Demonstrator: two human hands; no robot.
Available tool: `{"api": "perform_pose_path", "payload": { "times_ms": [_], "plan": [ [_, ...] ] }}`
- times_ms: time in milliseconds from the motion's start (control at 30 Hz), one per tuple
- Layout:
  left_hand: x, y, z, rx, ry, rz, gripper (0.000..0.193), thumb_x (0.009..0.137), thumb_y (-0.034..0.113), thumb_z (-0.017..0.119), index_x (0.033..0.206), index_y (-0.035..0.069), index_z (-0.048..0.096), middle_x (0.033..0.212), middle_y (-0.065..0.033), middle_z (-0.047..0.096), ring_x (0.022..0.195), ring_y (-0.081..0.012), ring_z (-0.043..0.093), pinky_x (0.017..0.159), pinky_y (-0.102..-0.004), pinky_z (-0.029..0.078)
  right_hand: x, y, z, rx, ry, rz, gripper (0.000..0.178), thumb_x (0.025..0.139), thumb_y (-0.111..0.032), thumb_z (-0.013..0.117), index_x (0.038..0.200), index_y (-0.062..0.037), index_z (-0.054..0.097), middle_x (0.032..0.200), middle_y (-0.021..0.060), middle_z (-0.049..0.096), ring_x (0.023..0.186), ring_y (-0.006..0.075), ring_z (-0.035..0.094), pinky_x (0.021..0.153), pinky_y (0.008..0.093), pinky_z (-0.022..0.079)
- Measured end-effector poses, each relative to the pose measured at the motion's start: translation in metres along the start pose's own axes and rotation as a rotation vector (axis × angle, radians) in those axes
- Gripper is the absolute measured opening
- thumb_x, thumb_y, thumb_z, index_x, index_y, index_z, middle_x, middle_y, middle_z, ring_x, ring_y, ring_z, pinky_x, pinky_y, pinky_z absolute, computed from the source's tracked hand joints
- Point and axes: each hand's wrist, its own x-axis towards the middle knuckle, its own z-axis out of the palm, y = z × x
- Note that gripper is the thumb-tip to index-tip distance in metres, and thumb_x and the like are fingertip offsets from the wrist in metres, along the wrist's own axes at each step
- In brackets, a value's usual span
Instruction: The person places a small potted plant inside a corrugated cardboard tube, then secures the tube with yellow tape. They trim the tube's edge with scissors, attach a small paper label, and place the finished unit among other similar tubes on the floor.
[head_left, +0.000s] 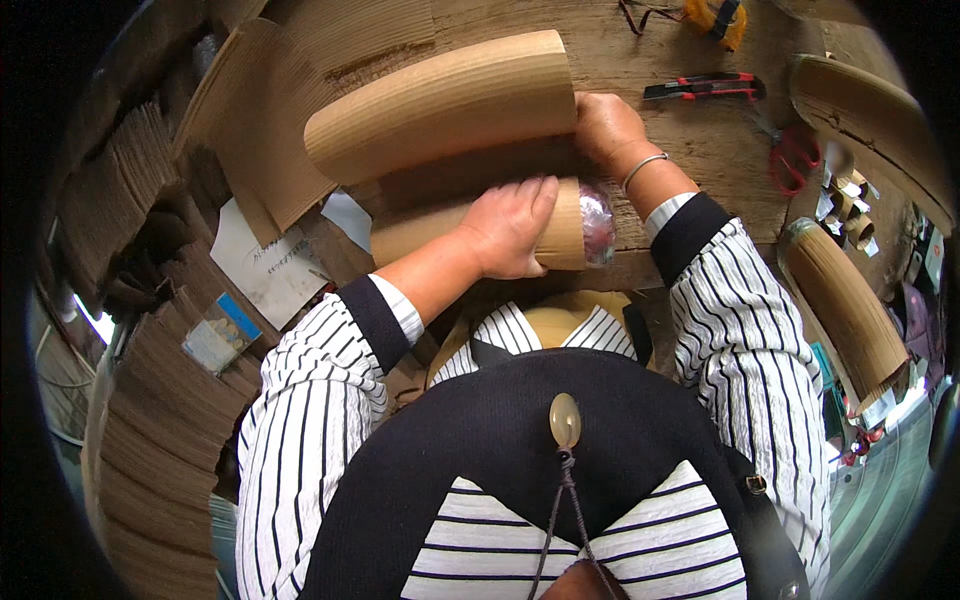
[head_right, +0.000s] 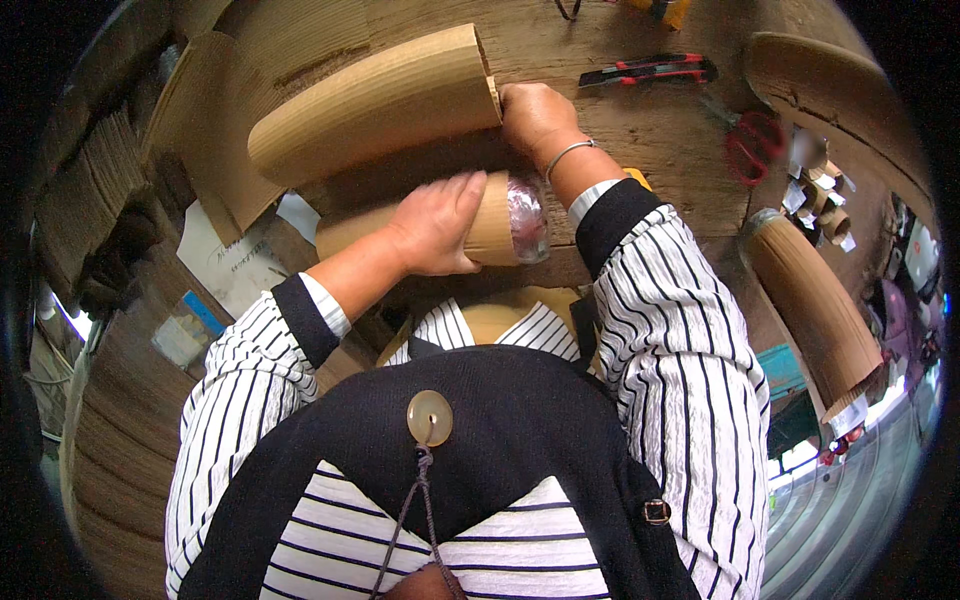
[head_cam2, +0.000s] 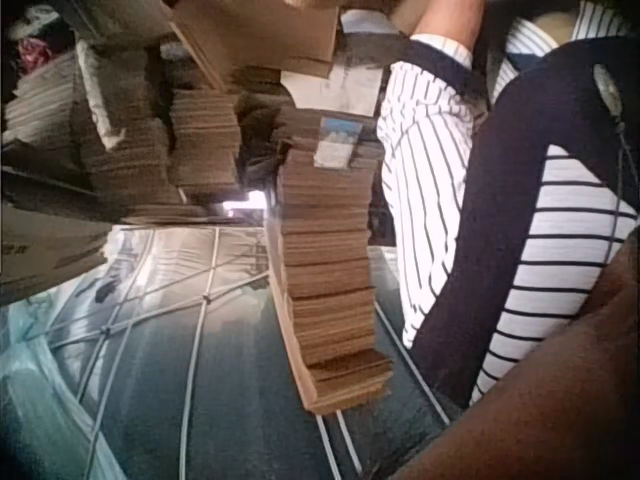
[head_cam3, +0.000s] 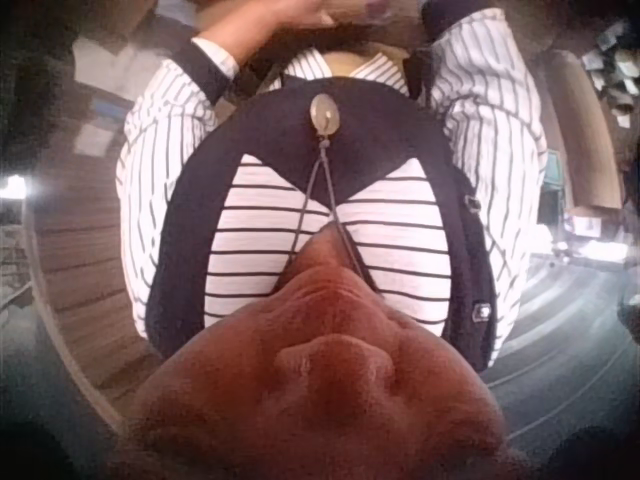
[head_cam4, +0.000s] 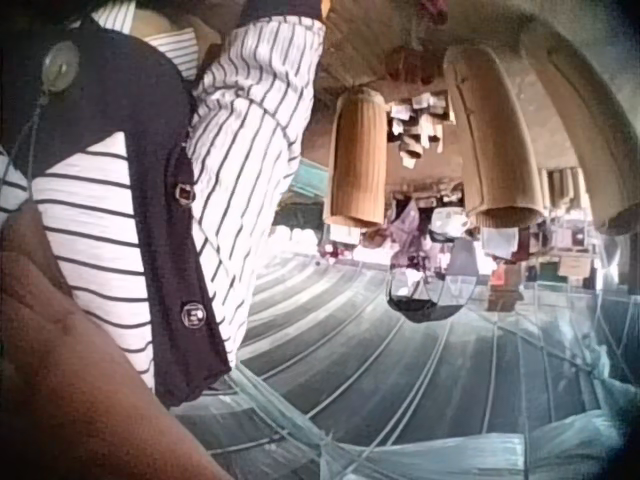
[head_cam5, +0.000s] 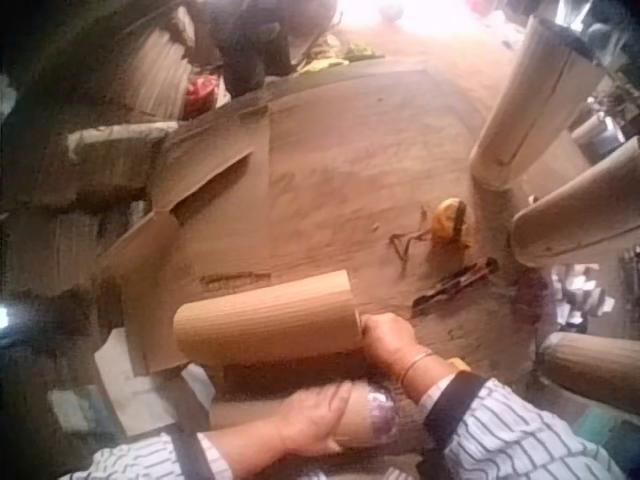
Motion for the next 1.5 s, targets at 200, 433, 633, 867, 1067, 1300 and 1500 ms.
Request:
{"api": "perform_pose_path", "payload": {
  "times_ms": [200,433,633,867,1067,1300,1500],
  "plan": [
    [0.007,0.0,-0.014,-0.038,-0.142,-0.066,0.104,0.05,0.037,0.085,0.131,-0.006,0.037,0.117,-0.0242,0.055,0.102,-0.0371,0.059,0.088,-0.0416,0.049,-0.001,0.004,0.002,-0.05,0.013,-0.005,0.022,0.08,-0.016,0.059,0.1,-0.0146,0.069,0.099,0.0186,0.067,0.095,0.0355,0.065,0.082,0.044,0.052],
    [0.013,-0.012,-0.011,-0.095,-0.243,-0.081,0.107,0.052,0.043,0.086,0.132,-0.005,0.035,0.105,-0.0264,0.061,0.096,-0.0399,0.062,0.083,-0.0429,0.052,-0.089,-0.005,-0.004,0.174,-0.004,-0.078,0.047,0.074,-0.026,0.073,0.114,-0.0048,0.06,0.115,0.0175,0.062,0.105,0.0336,0.06,0.087,0.0419,0.049],
    [0.023,-0.003,-0.026,-0.15,-0.371,-0.15,0.114,0.054,0.05,0.083,0.137,-0.007,0.029,0.113,-0.0299,0.059,0.101,-0.0408,0.06,0.087,-0.0429,0.05,-0.165,-0.023,0.047,-0.485,0.401,-0.433,0.059,0.079,-0.021,0.056,0.135,-0.0134,0.043,0.143,0.0106,0.036,0.131,0.0328,0.034,0.096,0.0454,0.04],
    [0.034,-0.027,-0.013,-0.369,-0.314,0.075,0.108,0.049,0.034,0.089,0.136,0.0,0.036,0.126,-0.0243,0.053,0.119,-0.0346,0.05,0.103,-0.0376,0.039,-0.157,-0.033,0.025,-0.371,0.343,-0.411,0.059,0.076,-0.019,0.059,0.132,-0.0104,0.044,0.135,0.0126,0.041,0.127,0.034,0.037,0.092,0.0401,0.045],
    [0.04,-0.032,-0.028,-0.465,-0.337,0.05,0.104,0.047,0.032,0.09,0.133,0.0,0.042,0.131,-0.0198,0.05,0.122,-0.0331,0.048,0.105,-0.0369,0.037,-0.144,-0.035,0.008,-0.402,0.253,-0.458,0.049,0.078,-0.016,0.061,0.124,-0.0085,0.05,0.125,0.0142,0.046,0.12,0.0375,0.042,0.09,0.0405,0.05],
    [0.001,0.022,-0.038,0.184,-0.051,-0.249,0.109,0.049,0.051,0.086,0.132,-0.001,0.038,0.124,-0.0196,0.05,0.115,-0.0335,0.051,0.097,-0.0419,0.043,-0.101,-0.048,-0.036,-0.318,-0.143,-0.355,0.083,0.044,-0.027,0.088,0.117,-0.0073,0.053,0.115,0.0131,0.055,0.112,0.0361,0.05,0.089,0.0416,0.052],
    [0.025,0.011,-0.07,0.099,-0.165,-0.273,0.094,0.05,0.048,0.084,0.121,-0.001,0.046,0.11,-0.02,0.059,0.103,-0.0343,0.059,0.089,-0.0417,0.049,-0.102,-0.039,-0.038,-0.177,0.029,-0.412,0.083,0.052,-0.035,0.085,0.12,-0.0021,0.052,0.119,0.0153,0.052,0.12,0.0379,0.044,0.093,0.0407,0.05]
  ]
}}
